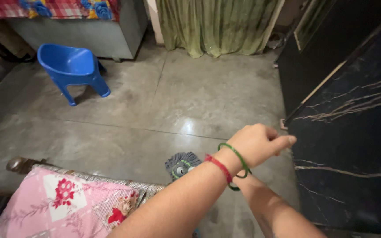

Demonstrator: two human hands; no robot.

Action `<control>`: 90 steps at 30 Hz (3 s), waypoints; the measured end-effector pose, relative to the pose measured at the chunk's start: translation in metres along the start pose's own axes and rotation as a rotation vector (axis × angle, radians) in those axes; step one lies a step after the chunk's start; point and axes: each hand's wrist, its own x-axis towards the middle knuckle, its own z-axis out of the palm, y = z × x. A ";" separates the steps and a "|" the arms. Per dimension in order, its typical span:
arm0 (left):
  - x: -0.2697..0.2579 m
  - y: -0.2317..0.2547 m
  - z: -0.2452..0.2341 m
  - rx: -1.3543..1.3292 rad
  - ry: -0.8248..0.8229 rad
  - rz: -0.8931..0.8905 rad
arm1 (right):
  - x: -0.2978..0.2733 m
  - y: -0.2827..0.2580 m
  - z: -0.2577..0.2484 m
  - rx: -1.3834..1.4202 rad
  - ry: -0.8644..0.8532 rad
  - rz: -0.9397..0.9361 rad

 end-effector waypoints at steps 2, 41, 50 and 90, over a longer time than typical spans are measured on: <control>-0.003 0.002 0.009 -0.041 -0.007 0.016 | -0.004 0.017 0.001 -0.007 0.000 0.014; -0.014 0.056 0.173 0.054 -0.271 0.119 | -0.196 0.066 -0.029 0.613 0.268 0.003; -0.015 0.038 0.197 0.057 -0.314 0.069 | -0.205 0.072 -0.015 0.719 0.126 0.005; -0.035 0.073 0.150 -0.065 -0.336 0.176 | -0.215 0.051 -0.044 0.232 0.194 0.156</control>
